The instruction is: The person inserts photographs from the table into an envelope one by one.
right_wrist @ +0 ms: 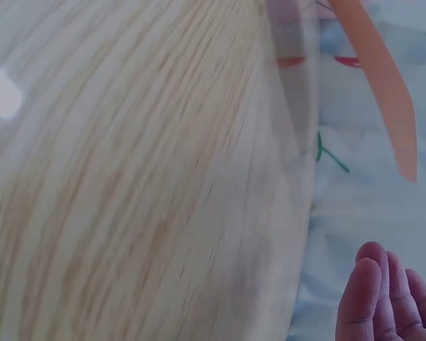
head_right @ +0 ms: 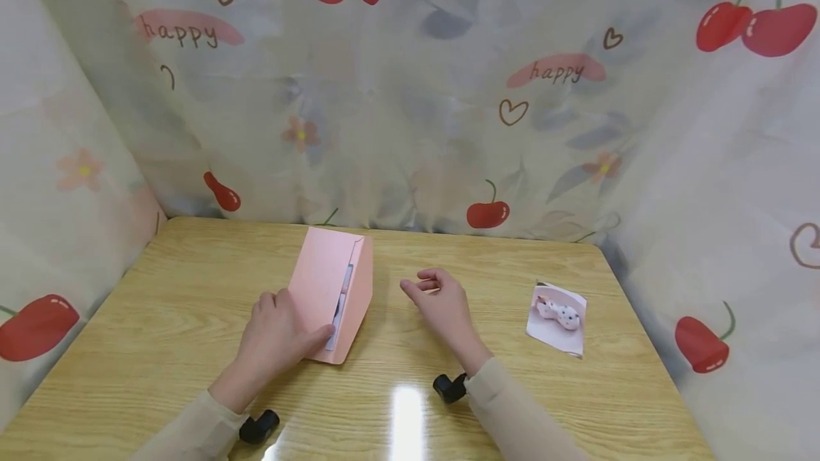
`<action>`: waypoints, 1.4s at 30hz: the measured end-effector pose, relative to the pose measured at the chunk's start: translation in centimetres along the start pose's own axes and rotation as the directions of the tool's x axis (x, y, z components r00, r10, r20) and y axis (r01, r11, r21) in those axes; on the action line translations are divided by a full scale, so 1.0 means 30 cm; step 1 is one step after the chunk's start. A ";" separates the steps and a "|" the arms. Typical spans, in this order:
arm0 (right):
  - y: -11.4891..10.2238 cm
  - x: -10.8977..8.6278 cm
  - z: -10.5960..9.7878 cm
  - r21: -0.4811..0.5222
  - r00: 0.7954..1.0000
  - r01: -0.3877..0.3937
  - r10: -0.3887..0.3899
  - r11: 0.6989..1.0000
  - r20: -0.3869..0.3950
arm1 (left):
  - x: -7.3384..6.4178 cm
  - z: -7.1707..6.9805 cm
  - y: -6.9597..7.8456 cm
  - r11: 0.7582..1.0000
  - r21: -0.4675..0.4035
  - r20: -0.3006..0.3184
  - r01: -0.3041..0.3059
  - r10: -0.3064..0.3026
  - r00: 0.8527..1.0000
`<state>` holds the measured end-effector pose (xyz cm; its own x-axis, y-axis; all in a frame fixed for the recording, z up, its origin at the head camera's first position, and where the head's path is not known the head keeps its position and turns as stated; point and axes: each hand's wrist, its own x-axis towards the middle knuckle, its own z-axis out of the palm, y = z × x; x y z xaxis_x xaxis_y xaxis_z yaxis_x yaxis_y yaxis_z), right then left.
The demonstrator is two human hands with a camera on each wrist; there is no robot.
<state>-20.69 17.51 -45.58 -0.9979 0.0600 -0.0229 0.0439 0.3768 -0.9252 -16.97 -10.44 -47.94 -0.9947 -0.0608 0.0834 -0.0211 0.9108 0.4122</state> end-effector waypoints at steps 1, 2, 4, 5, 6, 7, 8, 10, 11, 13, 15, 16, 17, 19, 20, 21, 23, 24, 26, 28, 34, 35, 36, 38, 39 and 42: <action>0.004 0.000 -0.011 -0.009 1.000 -0.002 0.002 1.000 -0.003 | 0.002 0.000 -0.001 1.000 0.003 -0.004 -0.003 0.003 1.000; 0.008 0.001 -0.023 -0.018 1.000 -0.003 0.003 1.000 -0.008 | 0.003 0.001 -0.001 1.000 0.006 -0.007 -0.004 0.004 1.000; 0.017 0.005 -0.045 -0.035 1.000 0.001 -0.001 0.999 -0.024 | 0.006 0.000 -0.003 1.000 0.013 -0.014 -0.002 0.003 1.000; 0.020 0.007 -0.055 -0.039 1.000 0.005 -0.006 0.999 -0.029 | 0.008 0.000 -0.004 1.000 0.014 -0.017 -0.001 0.002 1.000; 0.022 0.008 -0.066 -0.046 0.999 0.008 -0.009 0.999 -0.033 | 0.009 0.000 -0.005 1.000 0.014 -0.020 -0.002 0.002 1.000; 0.025 0.010 -0.076 -0.056 0.999 0.010 -0.012 0.998 -0.040 | 0.010 -0.001 -0.006 1.000 0.013 -0.022 0.000 0.001 1.000; 0.029 0.011 -0.086 -0.071 0.999 0.014 -0.017 0.997 -0.045 | 0.011 -0.002 -0.006 1.000 0.011 -0.020 0.001 -0.001 1.000; 0.035 0.013 -0.108 -0.098 0.998 0.016 -0.022 0.995 -0.058 | 0.012 -0.003 -0.008 1.000 0.008 -0.018 0.005 -0.005 1.000; 0.039 0.014 -0.119 -0.112 0.998 0.016 -0.023 0.994 -0.063 | 0.013 -0.003 -0.009 1.000 0.007 -0.016 0.007 -0.007 1.000; 0.050 0.017 -0.142 -0.142 0.997 0.010 -0.022 0.990 -0.079 | 0.013 -0.005 -0.010 1.000 0.008 -0.014 0.010 -0.010 1.000; 0.064 0.019 -0.168 -0.157 0.995 0.003 -0.018 0.988 -0.095 | 0.014 -0.006 -0.012 1.000 0.009 -0.014 0.009 -0.009 1.000; 0.073 0.021 -0.181 -0.162 0.994 0.001 -0.018 0.987 -0.104 | 0.014 -0.007 -0.014 1.000 0.011 -0.014 0.007 -0.007 1.000; 0.081 0.022 -0.194 -0.169 0.993 -0.001 -0.018 0.986 -0.113 | 0.015 -0.007 -0.014 1.000 0.011 -0.014 0.005 -0.005 1.000; 0.099 0.025 -0.220 -0.177 0.992 -0.005 -0.017 0.984 -0.124 | 0.015 -0.008 -0.015 1.000 0.011 -0.013 0.002 -0.002 1.000; 0.107 0.025 -0.234 -0.181 0.992 -0.006 -0.017 0.983 -0.127 | 0.014 -0.008 -0.014 1.000 0.009 -0.013 0.001 -0.001 1.000; 0.116 0.025 -0.248 -0.186 0.991 -0.010 -0.015 0.982 -0.131 | 0.013 -0.007 -0.014 1.000 0.008 -0.012 0.000 0.000 1.000; 0.132 0.024 -0.279 -0.192 0.991 -0.022 -0.005 0.981 -0.136 | 0.011 -0.005 -0.012 1.000 0.007 -0.012 0.001 -0.001 1.000; 0.142 0.023 -0.297 -0.193 0.991 -0.032 0.005 0.981 -0.137 | 0.011 -0.004 -0.012 1.000 0.007 -0.011 0.001 -0.001 1.000; 0.161 0.021 -0.334 -0.200 0.989 -0.053 0.023 0.978 -0.148 | 0.008 -0.002 -0.011 1.000 0.009 -0.012 0.003 -0.003 1.000; 0.180 0.019 -0.375 -0.198 0.986 -0.079 0.048 0.977 -0.158 | 0.007 0.001 -0.011 1.000 0.013 -0.015 0.003 -0.003 1.000; 0.215 0.012 -0.473 -0.156 0.970 -0.168 0.134 0.973 -0.205 | 0.009 0.004 -0.011 1.000 0.018 -0.017 -0.005 0.005 1.000; 0.219 0.011 -0.484 -0.153 0.965 -0.183 0.147 0.971 -0.218 | 0.009 0.004 -0.011 1.000 0.018 -0.016 -0.006 0.006 1.000; 0.225 0.011 -0.495 -0.144 0.960 -0.197 0.162 0.970 -0.227 | 0.010 0.004 -0.010 1.000 0.018 -0.015 -0.007 0.008 1.000; 0.239 0.012 -0.515 -0.147 0.952 -0.220 0.180 0.964 -0.248 | 0.009 0.004 -0.008 1.000 0.015 -0.012 -0.008 0.008 1.000; 0.246 0.013 -0.523 -0.147 0.948 -0.230 0.187 0.962 -0.256 | 0.008 0.004 -0.007 1.000 0.014 -0.012 -0.007 0.007 1.000; 0.266 0.015 -0.548 -0.164 0.936 -0.260 0.206 0.952 -0.287 | 0.006 0.003 -0.003 1.000 0.014 -0.010 -0.004 0.004 1.000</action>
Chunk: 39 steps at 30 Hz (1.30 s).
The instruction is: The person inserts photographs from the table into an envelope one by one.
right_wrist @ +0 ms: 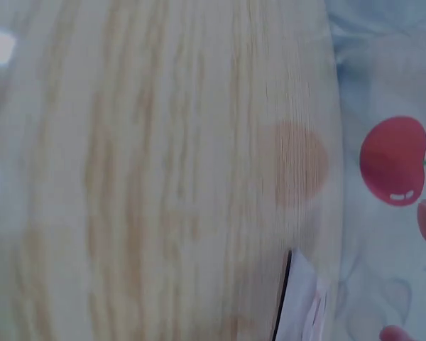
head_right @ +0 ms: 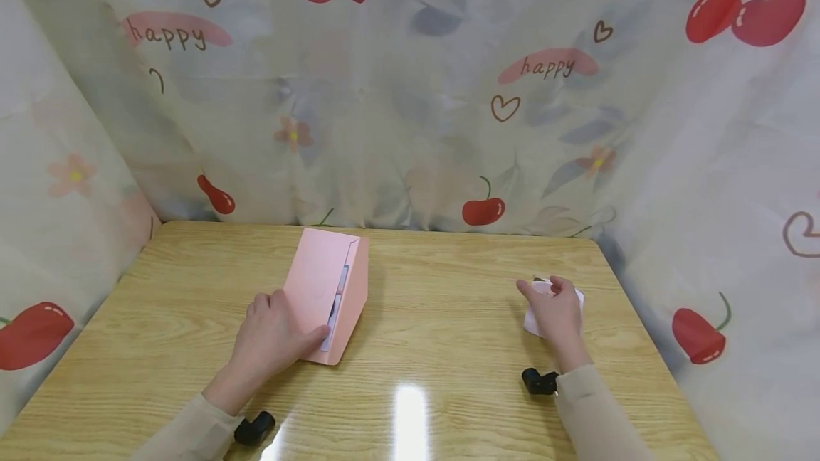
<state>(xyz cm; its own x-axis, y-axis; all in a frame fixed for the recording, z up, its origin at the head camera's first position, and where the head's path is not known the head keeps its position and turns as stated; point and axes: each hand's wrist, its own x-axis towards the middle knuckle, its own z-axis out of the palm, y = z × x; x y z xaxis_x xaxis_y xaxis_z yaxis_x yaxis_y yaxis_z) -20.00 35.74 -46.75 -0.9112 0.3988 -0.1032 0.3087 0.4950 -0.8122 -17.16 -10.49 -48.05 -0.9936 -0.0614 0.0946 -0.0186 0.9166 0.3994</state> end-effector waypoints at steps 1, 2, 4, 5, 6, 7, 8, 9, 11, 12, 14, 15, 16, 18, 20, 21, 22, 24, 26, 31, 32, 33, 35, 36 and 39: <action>0.006 0.003 -0.006 -0.017 1.000 -0.011 0.010 1.000 -0.011 | -0.001 0.000 0.001 1.000 0.000 0.000 0.001 -0.001 1.000; 0.011 0.006 -0.012 -0.034 0.999 -0.024 0.023 0.999 -0.023 | -0.001 -0.001 0.001 1.000 0.000 0.002 0.003 -0.003 1.000; 0.018 0.009 -0.023 -0.079 0.997 -0.055 0.050 0.995 -0.055 | -0.002 0.000 0.001 1.000 0.002 0.004 0.005 -0.005 1.000; 0.023 0.011 -0.027 -0.098 0.996 -0.071 0.064 0.993 -0.069 | -0.002 0.000 0.001 1.000 0.002 0.005 0.005 -0.005 1.000; 0.027 0.012 -0.030 -0.113 0.994 -0.085 0.077 0.990 -0.079 | -0.002 -0.001 0.001 1.000 0.001 0.006 0.005 -0.005 1.000; 0.031 0.015 -0.032 -0.128 0.992 -0.100 0.089 0.987 -0.086 | -0.002 -0.001 0.001 1.000 0.001 0.008 0.005 -0.005 1.000; 0.035 0.017 -0.033 -0.137 0.991 -0.113 0.102 0.984 -0.088 | -0.002 -0.001 0.001 1.000 0.001 0.009 0.006 -0.006 1.000; 0.038 0.020 -0.033 -0.141 0.990 -0.121 0.109 0.983 -0.088 | -0.002 -0.002 0.001 1.000 0.001 0.009 0.005 -0.005 1.000; 0.046 0.026 -0.027 -0.143 0.990 -0.127 0.117 0.982 -0.079 | -0.002 -0.002 0.002 1.000 0.000 0.012 0.006 -0.006 1.000; 0.048 0.028 -0.023 -0.143 0.990 -0.127 0.118 0.981 -0.074 | -0.002 -0.003 0.003 1.000 -0.002 0.014 0.007 -0.007 1.000; 0.051 0.030 -0.010 -0.134 0.992 -0.119 0.111 0.984 -0.065 | -0.002 -0.003 0.005 1.000 -0.005 0.016 0.007 -0.007 1.000; 0.052 0.031 -0.003 -0.125 0.993 -0.112 0.105 0.986 -0.062 | -0.002 -0.002 0.005 1.000 -0.007 0.016 0.008 -0.007 1.000; 0.052 0.031 0.004 -0.119 0.994 -0.103 0.097 0.987 -0.055 | -0.002 -0.002 0.006 1.000 -0.008 0.015 0.007 -0.007 1.000; 0.052 0.032 0.018 -0.106 0.996 -0.087 0.082 0.991 -0.044 | -0.003 -0.001 0.006 1.000 -0.010 0.011 0.004 -0.004 1.000; 0.052 0.034 0.027 -0.097 0.997 -0.073 0.071 0.993 -0.030 | -0.003 0.001 0.006 1.000 -0.009 0.005 0.000 0.000 1.000; 0.052 0.035 0.030 -0.094 0.997 -0.069 0.067 0.993 -0.025 | -0.004 0.002 0.006 1.000 -0.010 0.002 -0.002 0.002 1.000; 0.052 0.036 0.031 -0.097 0.998 -0.065 0.063 0.993 -0.024 | -0.004 0.003 0.006 1.000 -0.010 0.000 -0.004 0.004 1.000; 0.053 0.038 0.030 -0.109 0.998 -0.063 0.061 0.992 -0.020 | -0.004 0.005 0.006 1.000 -0.009 -0.001 -0.005 0.005 1.000; 0.054 0.038 0.027 -0.126 0.998 -0.066 0.064 0.990 -0.021 | -0.003 0.005 0.006 1.000 -0.008 -0.001 -0.007 0.007 1.000; 0.050 0.033 0.020 -0.137 0.997 -0.075 0.073 0.988 -0.017 | -0.002 0.004 0.009 1.000 -0.011 0.010 -0.006 0.006 1.000; 0.048 0.031 0.020 -0.145 0.997 -0.079 0.077 0.986 -0.020 | -0.002 0.005 0.010 1.000 -0.013 0.015 -0.004 0.004 1.000; 0.047 0.028 0.019 -0.162 0.996 -0.089 0.086 0.983 -0.022 | -0.001 0.004 0.010 1.000 -0.015 0.020 -0.002 0.002 1.000; 0.044 0.020 0.018 -0.216 0.993 -0.116 0.114 0.970 -0.024 | 0.000 0.005 0.012 1.000 -0.019 0.029 0.005 -0.004 1.000; 0.042 0.016 0.017 -0.249 0.992 -0.129 0.128 0.960 -0.022 | 0.001 0.005 0.013 1.000 -0.019 0.032 0.006 -0.006 0.999; 0.037 0.007 0.013 -0.338 0.986 -0.158 0.166 0.928 -0.007 | 0.001 0.005 0.015 1.000 -0.019 0.034 0.008 -0.007 0.999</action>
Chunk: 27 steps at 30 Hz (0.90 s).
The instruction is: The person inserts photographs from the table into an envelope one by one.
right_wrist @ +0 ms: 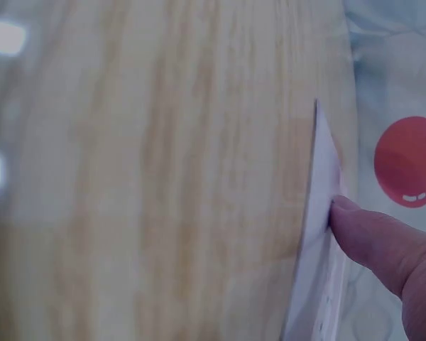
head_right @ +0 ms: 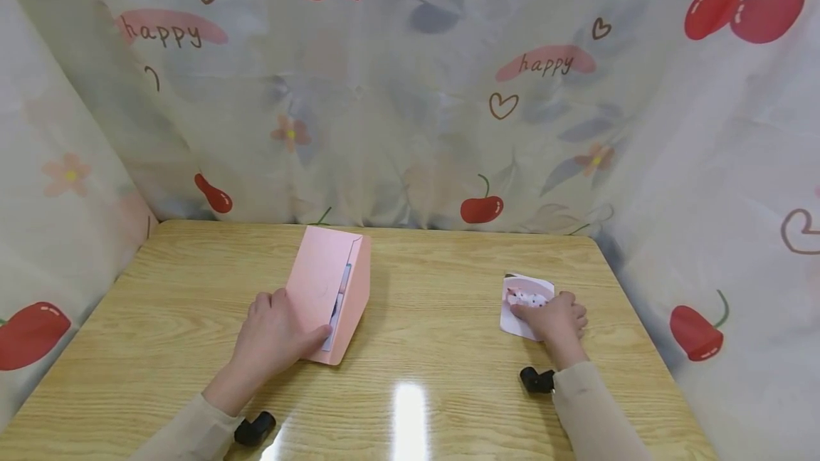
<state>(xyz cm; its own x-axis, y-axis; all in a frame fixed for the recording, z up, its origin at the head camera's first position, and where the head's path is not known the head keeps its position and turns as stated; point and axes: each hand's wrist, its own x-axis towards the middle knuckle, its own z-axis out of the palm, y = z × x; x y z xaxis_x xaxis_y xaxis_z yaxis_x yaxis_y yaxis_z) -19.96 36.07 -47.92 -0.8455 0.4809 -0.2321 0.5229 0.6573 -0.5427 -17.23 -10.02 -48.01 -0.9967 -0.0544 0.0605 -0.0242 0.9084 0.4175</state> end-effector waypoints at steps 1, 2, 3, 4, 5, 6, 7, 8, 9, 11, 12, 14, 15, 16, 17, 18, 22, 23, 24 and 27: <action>-0.002 -0.003 -0.002 -0.018 1.000 -0.002 0.003 1.000 0.011 | 0.000 0.000 0.000 1.000 0.000 -0.002 0.000 0.000 1.000; -0.005 -0.005 -0.003 -0.032 1.000 -0.004 0.005 0.999 0.022 | -0.001 0.000 0.000 1.000 0.000 -0.004 -0.001 0.001 1.000; -0.008 -0.006 -0.005 -0.042 0.999 -0.002 0.003 0.999 0.034 | -0.001 0.000 0.000 1.000 0.000 -0.006 -0.001 0.001 1.000; -0.012 -0.007 -0.007 -0.050 0.999 0.001 0.002 0.999 0.045 | -0.002 -0.001 0.000 1.000 -0.003 -0.007 -0.004 0.004 1.000; -0.015 -0.008 -0.009 -0.056 0.998 0.002 0.001 0.998 0.057 | -0.002 -0.002 0.000 1.000 -0.004 -0.009 -0.005 0.005 1.000; -0.019 -0.009 -0.010 -0.064 0.998 0.003 0.002 0.998 0.069 | -0.003 -0.002 0.000 1.000 -0.006 -0.010 -0.005 0.005 1.000; -0.022 -0.010 -0.011 -0.068 0.997 0.003 0.003 0.998 0.078 | -0.004 -0.003 0.000 1.000 -0.008 -0.012 -0.006 0.006 1.000; -0.025 -0.010 -0.012 -0.073 0.996 0.008 -0.001 0.997 0.085 | -0.005 -0.003 0.000 1.000 -0.010 -0.013 -0.007 0.007 1.000; -0.027 -0.009 -0.012 -0.073 0.996 0.013 -0.006 0.997 0.093 | -0.006 -0.003 0.000 1.000 -0.010 -0.015 -0.008 0.008 1.000; -0.031 -0.009 -0.010 -0.070 0.994 0.022 -0.014 0.997 0.104 | -0.007 -0.005 0.001 1.000 -0.010 -0.018 -0.007 0.007 1.000; -0.032 -0.009 -0.009 -0.067 0.994 0.027 -0.020 0.997 0.108 | -0.007 -0.004 0.000 1.000 -0.010 -0.019 -0.007 0.007 1.000; -0.035 -0.010 -0.003 -0.065 0.993 0.043 -0.035 0.997 0.112 | -0.007 -0.005 0.000 1.000 -0.010 -0.020 -0.007 0.006 1.000; -0.037 -0.012 0.000 -0.064 0.993 0.046 -0.038 0.997 0.112 | -0.007 -0.005 0.000 1.000 -0.008 -0.021 -0.006 0.006 1.000; -0.039 -0.013 0.004 -0.066 0.993 0.049 -0.041 0.997 0.109 | -0.007 -0.006 0.001 1.000 -0.008 -0.022 -0.006 0.006 1.000; -0.042 -0.014 0.009 -0.068 0.993 0.054 -0.047 0.996 0.104 | -0.007 -0.007 0.001 1.000 -0.008 -0.023 -0.008 0.008 1.000; -0.045 -0.015 0.013 -0.070 0.994 0.054 -0.047 0.996 0.098 | -0.007 -0.007 0.000 1.000 -0.007 -0.024 -0.009 0.009 1.000; -0.060 -0.017 0.030 -0.061 0.997 0.039 -0.035 0.997 0.076 | -0.007 -0.007 0.000 1.000 -0.003 -0.028 -0.015 0.015 0.999; -0.063 -0.017 0.033 -0.055 0.997 0.037 -0.033 0.998 0.074 | -0.007 -0.007 -0.001 1.000 -0.003 -0.028 -0.015 0.015 1.000; -0.065 -0.017 0.036 -0.045 0.997 0.036 -0.032 0.998 0.074 | -0.008 -0.008 -0.001 1.000 -0.003 -0.027 -0.013 0.013 1.000; -0.068 -0.018 0.041 -0.001 0.995 0.062 -0.062 0.998 0.074 | -0.010 -0.011 -0.001 1.000 -0.006 -0.023 -0.010 0.010 1.000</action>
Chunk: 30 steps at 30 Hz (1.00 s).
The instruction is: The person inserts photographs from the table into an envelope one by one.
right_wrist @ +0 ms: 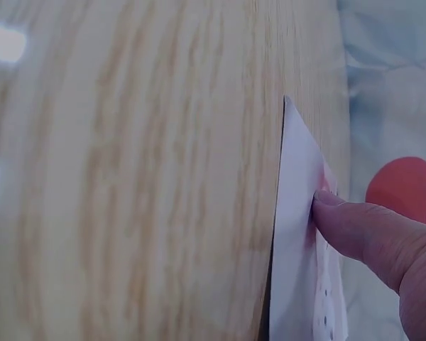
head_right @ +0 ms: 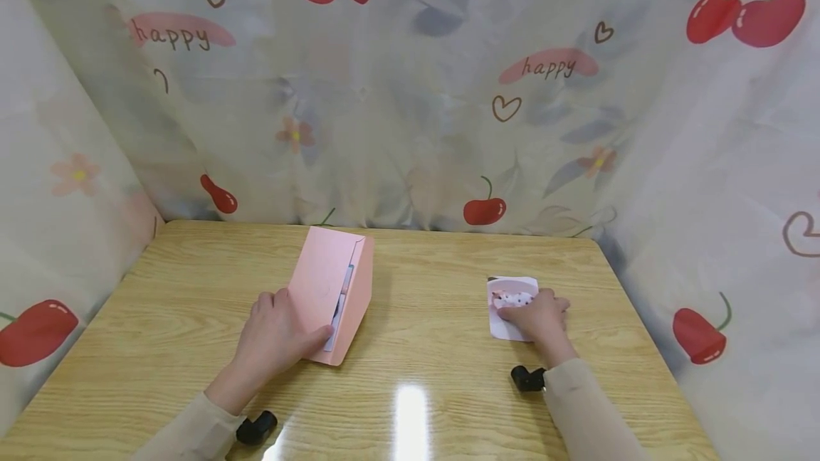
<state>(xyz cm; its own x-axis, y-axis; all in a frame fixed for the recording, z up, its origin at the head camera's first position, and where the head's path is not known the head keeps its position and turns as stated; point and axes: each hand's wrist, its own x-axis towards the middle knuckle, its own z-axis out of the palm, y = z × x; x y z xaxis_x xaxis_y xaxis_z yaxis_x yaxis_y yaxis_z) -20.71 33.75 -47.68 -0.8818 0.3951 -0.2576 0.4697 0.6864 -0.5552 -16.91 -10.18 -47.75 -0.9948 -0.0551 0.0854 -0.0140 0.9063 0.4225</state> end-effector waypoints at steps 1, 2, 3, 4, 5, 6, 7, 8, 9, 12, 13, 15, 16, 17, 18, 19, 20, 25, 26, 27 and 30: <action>0.002 0.001 0.000 0.020 1.000 0.016 -0.016 1.000 0.004 | 0.000 0.000 -0.001 1.000 -0.001 0.000 0.000 0.000 1.000; 0.003 0.001 0.000 0.041 0.999 0.035 -0.036 0.999 0.009 | 0.000 -0.001 0.000 1.000 -0.002 -0.001 0.000 0.000 1.000; 0.003 0.001 -0.003 0.065 0.999 0.050 -0.052 0.997 0.017 | 0.000 -0.001 -0.001 1.000 -0.003 -0.002 -0.001 0.001 1.000; 0.003 0.002 -0.006 0.083 0.997 0.064 -0.066 0.994 0.026 | -0.001 -0.001 -0.001 1.000 -0.004 -0.005 -0.003 0.003 1.000; 0.004 0.005 -0.010 0.099 0.996 0.071 -0.075 0.993 0.038 | -0.001 -0.001 -0.001 1.000 -0.004 -0.008 -0.005 0.005 1.000; 0.004 0.008 -0.013 0.117 0.996 0.070 -0.077 0.991 0.051 | -0.001 -0.001 -0.002 1.000 -0.004 -0.010 -0.006 0.006 1.000; 0.004 0.011 -0.017 0.136 0.995 0.065 -0.075 0.989 0.065 | -0.001 0.000 -0.002 1.000 -0.005 -0.011 -0.006 0.006 1.000; 0.003 0.014 -0.021 0.147 0.994 0.063 -0.075 0.987 0.074 | -0.001 0.000 -0.002 1.000 -0.005 -0.012 -0.006 0.006 1.000; 0.002 0.016 -0.024 0.154 0.994 0.053 -0.066 0.987 0.085 | -0.001 0.000 -0.001 1.000 -0.005 -0.013 -0.006 0.006 1.000; 0.001 0.020 -0.025 0.170 0.994 0.028 -0.046 0.985 0.103 | 0.000 0.000 -0.002 1.000 -0.005 -0.009 -0.003 0.003 1.000; 0.001 0.021 -0.025 0.170 0.993 0.029 -0.047 0.985 0.104 | 0.000 0.000 -0.002 1.000 -0.005 -0.007 -0.002 0.001 1.000; 0.000 0.022 -0.024 0.171 0.993 0.033 -0.052 0.985 0.109 | 0.001 0.000 -0.002 1.000 -0.005 -0.003 0.001 -0.001 1.000; 0.001 0.023 -0.022 0.174 0.992 0.034 -0.054 0.984 0.110 | 0.002 0.001 -0.002 1.000 -0.005 -0.002 0.001 -0.001 1.000; -0.001 0.023 -0.020 0.181 0.992 0.036 -0.057 0.983 0.111 | 0.002 0.001 -0.002 1.000 -0.004 -0.001 0.002 -0.002 1.000; -0.002 0.024 -0.018 0.186 0.992 0.039 -0.061 0.982 0.112 | 0.002 0.001 -0.002 1.000 -0.004 -0.001 0.002 -0.002 1.000; -0.003 0.023 -0.016 0.192 0.991 0.043 -0.066 0.980 0.113 | 0.003 0.002 -0.002 1.000 -0.004 -0.002 0.003 -0.003 1.000; -0.005 0.022 -0.015 0.198 0.990 0.049 -0.073 0.979 0.117 | 0.003 0.002 -0.002 1.000 -0.003 -0.001 0.004 -0.004 1.000; -0.018 0.017 -0.006 0.222 0.985 0.075 -0.107 0.972 0.135 | 0.001 0.002 -0.001 1.000 -0.007 0.005 0.009 -0.009 1.000; -0.021 0.017 -0.005 0.234 0.984 0.080 -0.114 0.969 0.139 | 0.000 0.003 -0.001 1.000 -0.007 0.007 0.009 -0.009 1.000; -0.025 0.016 -0.005 0.250 0.983 0.078 -0.116 0.965 0.141 | 0.000 0.003 -0.001 1.000 -0.008 0.007 0.009 -0.009 1.000; -0.039 0.012 -0.006 0.302 0.980 0.098 -0.145 0.948 0.138 | -0.003 0.002 -0.001 1.000 -0.005 0.002 0.004 -0.004 1.000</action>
<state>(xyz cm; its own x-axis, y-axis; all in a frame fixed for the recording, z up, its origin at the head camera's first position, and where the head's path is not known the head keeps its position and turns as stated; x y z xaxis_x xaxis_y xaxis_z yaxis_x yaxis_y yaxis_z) -21.58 33.19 -46.99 -0.9380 0.2031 -0.2809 0.3462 0.5051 -0.7906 -16.84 -10.18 -47.84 -0.9950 -0.0583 0.0817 -0.0179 0.9037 0.4278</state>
